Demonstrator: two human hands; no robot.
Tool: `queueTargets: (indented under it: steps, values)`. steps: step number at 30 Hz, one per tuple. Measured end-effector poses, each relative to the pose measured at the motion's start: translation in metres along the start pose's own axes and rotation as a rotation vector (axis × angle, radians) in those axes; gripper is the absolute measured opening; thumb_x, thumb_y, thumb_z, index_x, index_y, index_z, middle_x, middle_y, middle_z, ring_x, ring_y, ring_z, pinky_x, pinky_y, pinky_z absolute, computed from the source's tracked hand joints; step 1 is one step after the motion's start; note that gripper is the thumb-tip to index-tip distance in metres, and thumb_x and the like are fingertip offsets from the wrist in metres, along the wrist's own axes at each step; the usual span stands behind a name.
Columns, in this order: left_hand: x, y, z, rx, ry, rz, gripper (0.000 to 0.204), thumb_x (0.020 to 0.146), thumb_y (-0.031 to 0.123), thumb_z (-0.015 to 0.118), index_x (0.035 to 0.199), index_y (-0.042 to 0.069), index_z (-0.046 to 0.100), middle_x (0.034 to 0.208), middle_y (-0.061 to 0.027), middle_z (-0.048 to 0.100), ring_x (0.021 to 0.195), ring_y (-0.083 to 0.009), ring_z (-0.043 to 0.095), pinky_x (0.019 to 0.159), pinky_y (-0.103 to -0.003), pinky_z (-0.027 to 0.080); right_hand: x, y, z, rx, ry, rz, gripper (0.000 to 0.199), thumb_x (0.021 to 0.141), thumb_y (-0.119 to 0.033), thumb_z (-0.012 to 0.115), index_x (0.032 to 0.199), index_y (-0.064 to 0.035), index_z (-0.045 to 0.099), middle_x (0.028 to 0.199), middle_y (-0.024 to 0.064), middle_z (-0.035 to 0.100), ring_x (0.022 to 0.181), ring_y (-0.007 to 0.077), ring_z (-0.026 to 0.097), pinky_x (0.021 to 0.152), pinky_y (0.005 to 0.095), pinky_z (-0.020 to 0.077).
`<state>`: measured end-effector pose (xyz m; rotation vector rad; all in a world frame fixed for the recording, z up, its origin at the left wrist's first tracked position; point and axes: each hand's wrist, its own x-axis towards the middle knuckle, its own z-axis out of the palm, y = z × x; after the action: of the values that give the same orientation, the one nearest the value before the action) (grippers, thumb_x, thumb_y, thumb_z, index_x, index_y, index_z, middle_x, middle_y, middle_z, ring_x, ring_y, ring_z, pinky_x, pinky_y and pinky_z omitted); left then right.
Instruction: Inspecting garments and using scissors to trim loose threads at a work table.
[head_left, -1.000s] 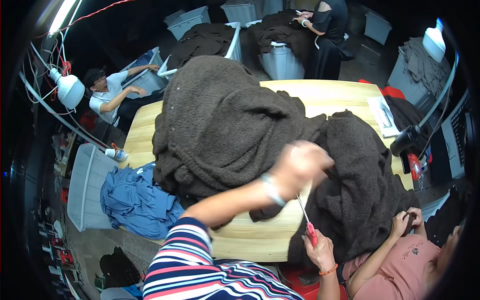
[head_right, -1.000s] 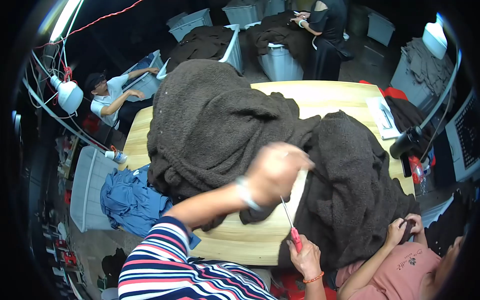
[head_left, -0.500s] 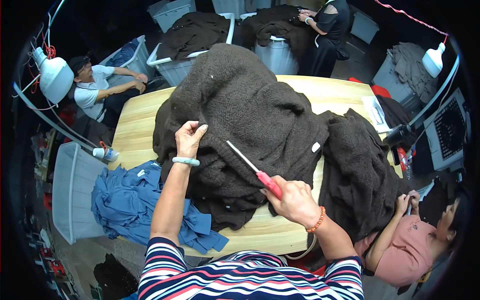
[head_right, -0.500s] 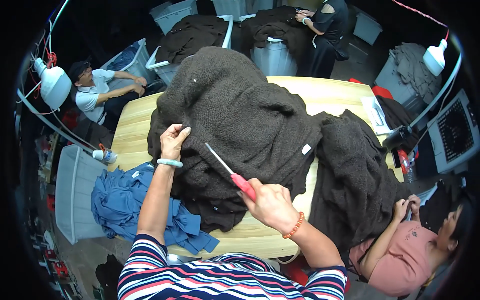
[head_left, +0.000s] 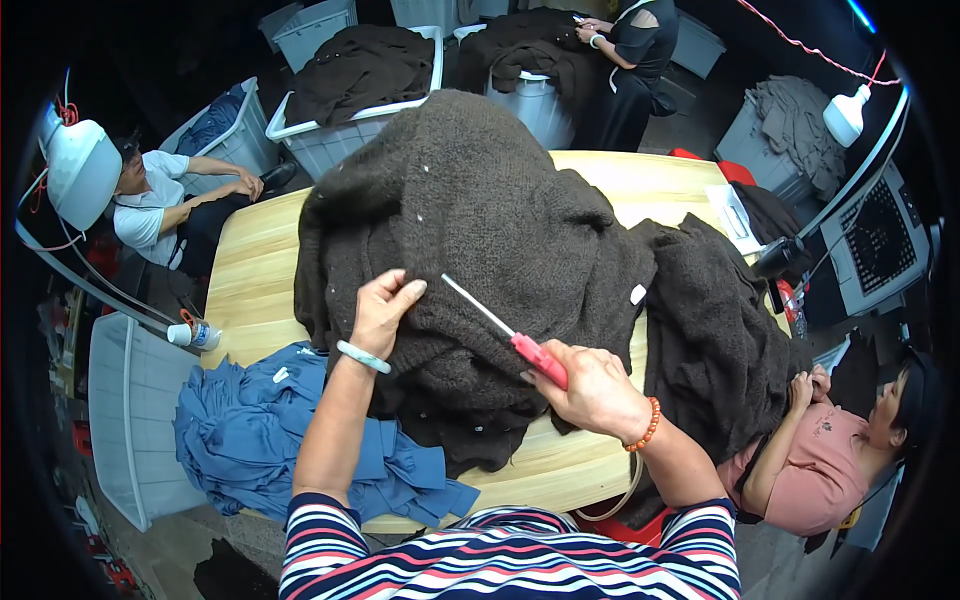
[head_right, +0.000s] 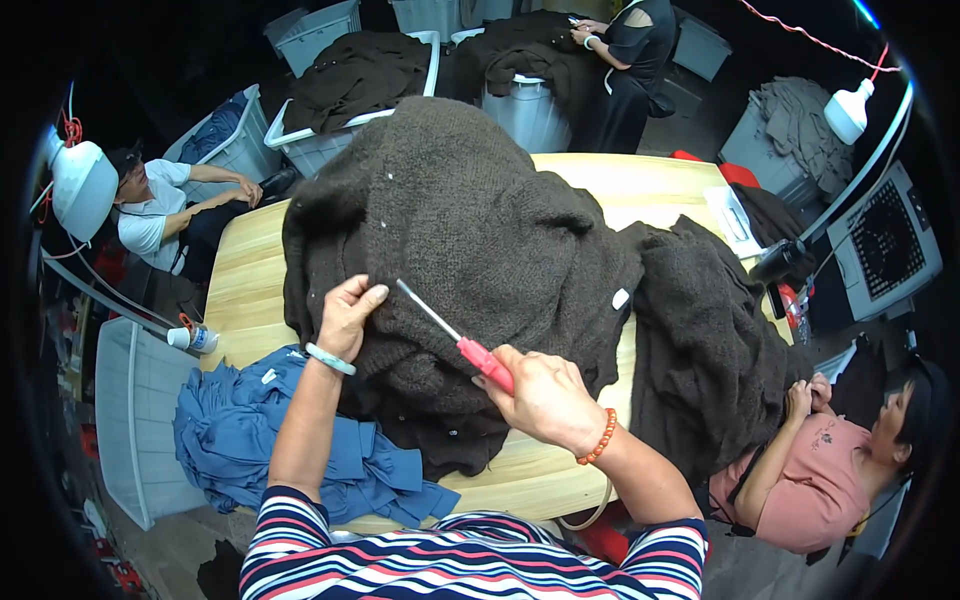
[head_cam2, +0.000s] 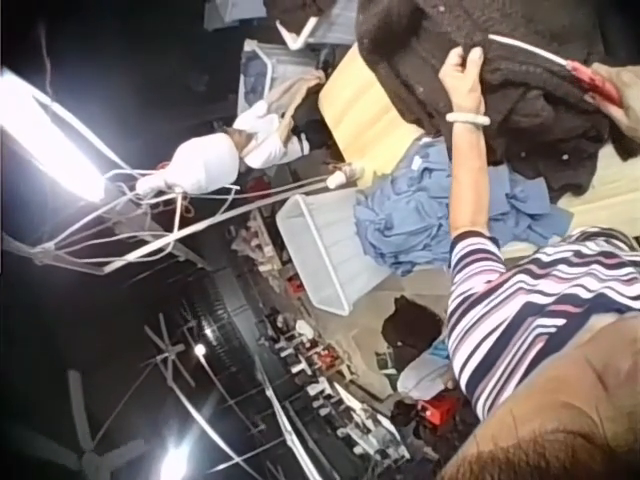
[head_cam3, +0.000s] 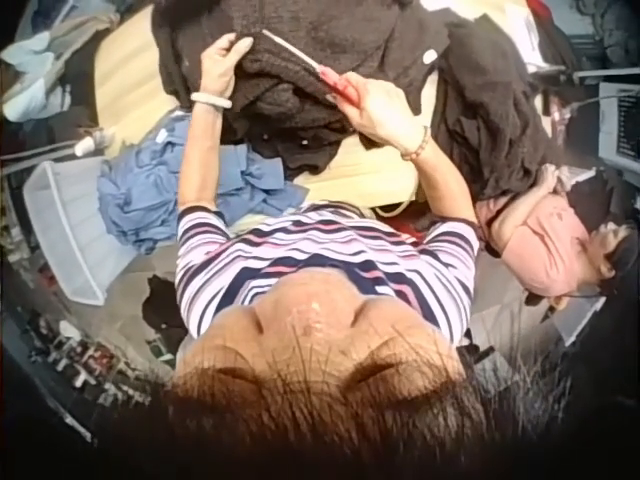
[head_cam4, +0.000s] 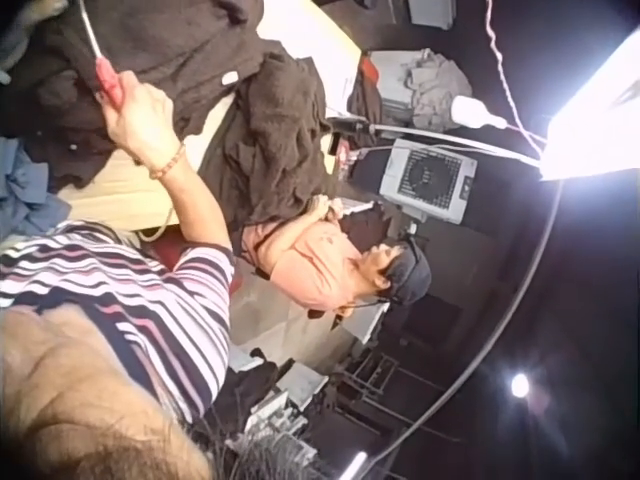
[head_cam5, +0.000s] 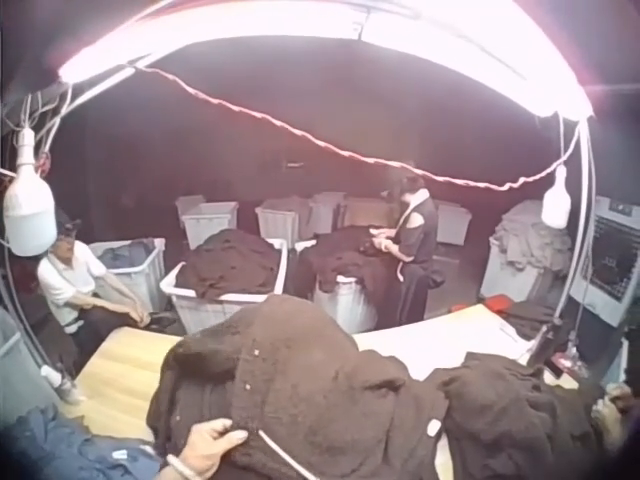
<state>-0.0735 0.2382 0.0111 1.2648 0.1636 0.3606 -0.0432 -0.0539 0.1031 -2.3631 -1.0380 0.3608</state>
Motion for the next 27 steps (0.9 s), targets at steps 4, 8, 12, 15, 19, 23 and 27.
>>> queueTargets:
  steps: [4,8,12,15,19,23,27]
  values:
    - [0.038,0.025,0.008,0.006,0.014,-0.023,0.034,0.091,0.009,0.067,0.120,-0.004,0.057,0.106,-0.0008,0.064,0.091,-0.0067,0.059,0.082,-0.021,0.047,0.006,-0.001,-0.014,0.018,0.078,-0.016,0.023,0.091,-0.029,0.062,0.096,-0.0065,0.057,0.067,0.0194,0.062,0.068,0.0403,0.064,0.064,0.0485,0.0514]
    - [0.074,0.012,0.006,0.140,0.024,0.081,0.019,0.090,0.007,0.067,0.106,-0.002,0.065,0.091,0.0024,0.064,0.079,-0.0042,0.056,0.071,-0.019,0.045,0.022,-0.004,-0.023,0.035,0.067,0.024,0.022,0.090,-0.026,0.062,0.098,-0.0061,0.058,0.071,0.0205,0.063,0.074,0.0411,0.065,0.069,0.0471,0.0513]
    - [0.067,0.000,0.013,0.385,0.096,0.205,0.003,0.088,0.002,0.067,0.089,-0.001,0.068,0.082,0.0048,0.063,0.073,-0.0023,0.053,0.066,-0.018,0.043,0.031,0.002,-0.022,-0.028,0.085,-0.008,0.026,0.091,-0.031,0.060,0.095,-0.0051,0.060,0.071,0.0200,0.064,0.074,0.0403,0.066,0.071,0.0484,0.0518]
    - [0.056,0.000,0.015,0.367,0.092,0.184,0.001,0.088,0.000,0.068,0.088,0.000,0.068,0.082,0.0046,0.063,0.073,-0.0018,0.053,0.066,-0.017,0.043,0.033,0.001,-0.026,-0.009,0.050,-0.006,0.027,0.091,-0.033,0.060,0.095,-0.0059,0.062,0.074,0.0205,0.065,0.076,0.0409,0.066,0.074,0.0485,0.0513]
    - [0.052,0.008,0.026,0.136,0.055,0.145,0.007,0.088,0.001,0.068,0.095,0.000,0.069,0.090,0.0011,0.068,0.080,-0.0042,0.059,0.075,-0.018,0.046,0.035,0.006,-0.022,-0.076,0.038,-0.051,0.029,0.091,-0.033,0.061,0.095,-0.0052,0.062,0.075,0.0221,0.065,0.078,0.0407,0.066,0.074,0.0487,0.0512]
    - [0.048,0.005,0.014,0.079,0.038,0.134,0.008,0.089,0.000,0.067,0.097,0.000,0.069,0.094,-0.0004,0.069,0.083,-0.0057,0.061,0.078,-0.019,0.047,0.036,0.008,-0.026,-0.037,0.044,0.029,0.030,0.090,-0.034,0.061,0.096,-0.0040,0.063,0.078,0.0214,0.067,0.081,0.0407,0.066,0.075,0.0480,0.0513]
    - [0.047,0.007,0.006,0.089,0.026,0.159,0.010,0.089,0.000,0.067,0.098,0.001,0.068,0.096,-0.0010,0.069,0.085,-0.0059,0.061,0.078,-0.020,0.047,0.035,0.012,-0.024,-0.004,-0.014,-0.023,0.029,0.091,-0.034,0.061,0.096,-0.0049,0.061,0.079,0.0214,0.066,0.082,0.0405,0.066,0.077,0.0481,0.0506]
